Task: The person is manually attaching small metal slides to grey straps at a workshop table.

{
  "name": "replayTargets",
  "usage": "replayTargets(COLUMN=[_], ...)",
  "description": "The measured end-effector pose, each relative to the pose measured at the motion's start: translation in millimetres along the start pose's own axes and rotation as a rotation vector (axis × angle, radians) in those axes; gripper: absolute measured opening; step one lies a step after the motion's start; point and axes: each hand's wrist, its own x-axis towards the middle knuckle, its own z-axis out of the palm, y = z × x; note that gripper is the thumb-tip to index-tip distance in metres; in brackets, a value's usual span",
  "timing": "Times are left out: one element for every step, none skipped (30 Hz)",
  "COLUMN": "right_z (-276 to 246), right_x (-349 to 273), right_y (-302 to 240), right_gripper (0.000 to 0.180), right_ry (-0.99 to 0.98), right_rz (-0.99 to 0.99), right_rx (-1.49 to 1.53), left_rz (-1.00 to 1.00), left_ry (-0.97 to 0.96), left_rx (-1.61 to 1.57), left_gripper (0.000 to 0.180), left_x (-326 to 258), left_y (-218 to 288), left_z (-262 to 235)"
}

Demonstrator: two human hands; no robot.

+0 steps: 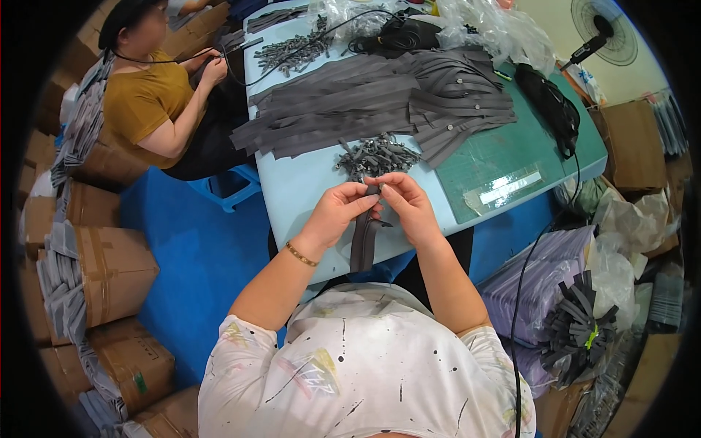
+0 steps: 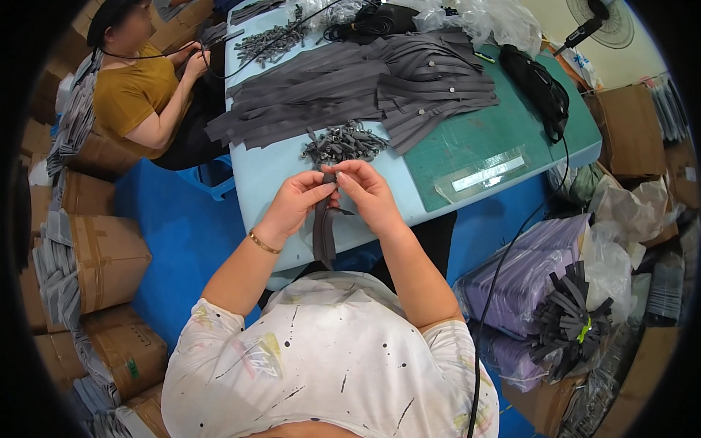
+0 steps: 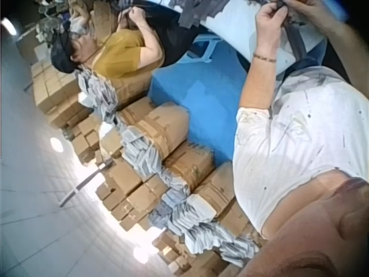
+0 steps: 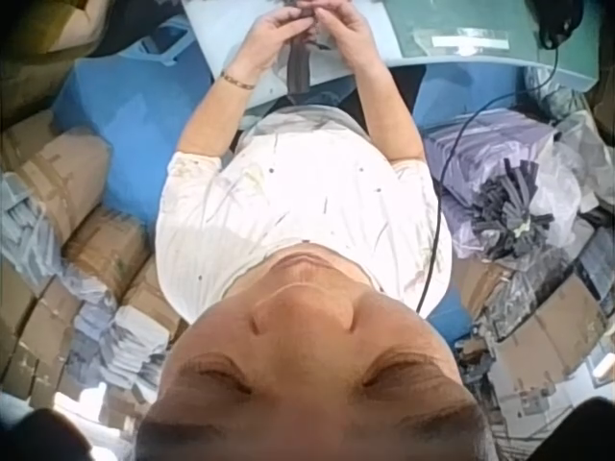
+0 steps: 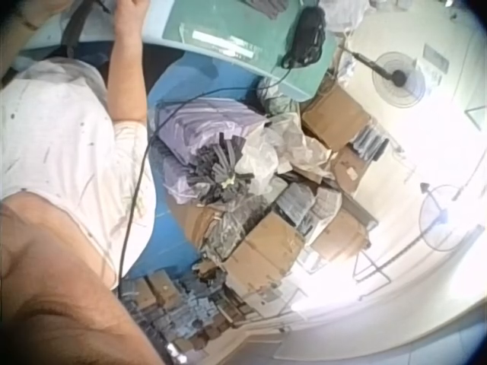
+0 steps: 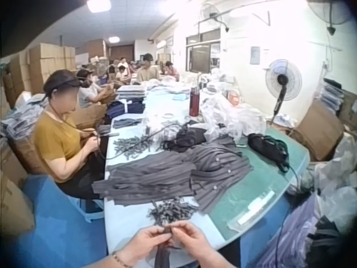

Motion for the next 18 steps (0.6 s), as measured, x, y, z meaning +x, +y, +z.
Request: replayTargets(right_z=[0.9,1.3,0.3,-1.4,-3.0,-4.3,-4.8,-4.8,-4.1,-4.9,-5.4,-5.1,-3.1,-1.5,-0.7,-0.2,0.4,1.7], right_x=[0.1,0.2,-0.1,-0.6,-1.0,-0.7,-0.2,0.0,-0.1,-0.6,-1.1,-1.8,-2.1,-2.2,-2.2,-2.1,-1.9,-1.2], right_y=[-0.6,-0.8,-1.2,-1.9,-2.5,-3.1,-3.4,-3.3,-2.7,-2.5,-2.3,-2.7,-3.6,-4.0,-3.5,-2.1,-1.2,-1.5], right_gripper=[0.019,0.018,0.018,0.018,0.018,0.018,0.019,0.02,0.02,0.02,0.021,0.021,0.022,0.022,0.022,0.023,0.025,0.025], right_ry=[0.017,0.034,0.034,0.036,0.038,0.039,0.04,0.042,0.043,0.049,0.055,0.057,0.064,0.071,0.072,0.074,0.077,0.079], right_rz=[0.005,0.009,0.009,0.018,0.028,0.028,0.036,0.045,0.045,0.041,0.036,0.034,0.033,0.032,0.031,0.034,0.037,0.035], right_rx=[-0.003,-0.005,-0.004,-0.015,-0.027,-0.026,-0.043,-0.061,-0.061,-0.071,-0.082,-0.076,-0.064,-0.051,-0.05,-0.085,-0.12,-0.118], left_rz=[0.0,0.006,0.013,0.012,0.017,0.022,0.021,0.035,0.05,0.047,0.052,0.057,0.058,0.061,0.064,0.064,0.076,0.087], left_ry=[0.0,0.007,0.013,0.014,0.018,0.022,0.021,0.024,0.026,0.025,0.023,0.021,0.02,0.034,0.048,0.046,0.079,0.111], left_rx=[0.001,0.017,0.034,0.035,0.045,0.055,0.056,0.078,0.099,0.105,0.118,0.13,0.131,0.116,0.102,0.103,0.071,0.039], left_gripper=[0.014,0.014,0.015,0.015,0.015,0.016,0.016,0.016,0.017,0.017,0.017,0.017,0.017,0.017,0.017,0.017,0.016,0.015], left_x=[0.3,0.7,1.2,1.4,1.8,2.0,1.4,0.8,0.1,0.6,1.2,1.6,1.5,1.1,0.9,1.1,1.3,1.5], left_y=[-0.6,-1.9,-3.0,-3.5,-4.1,-4.5,-4.2,-3.7,-3.4,-3.9,-5.0,-5.6,-5.7,-5.8,-5.5,-5.5,-5.3,-5.0], left_z=[-0.1,-0.5,-0.7,-0.8,-0.7,-0.4,-0.3,0.1,-0.1,0.4,0.4,0.7,0.5,0.5,0.5,-0.2,-0.8,-1.4])
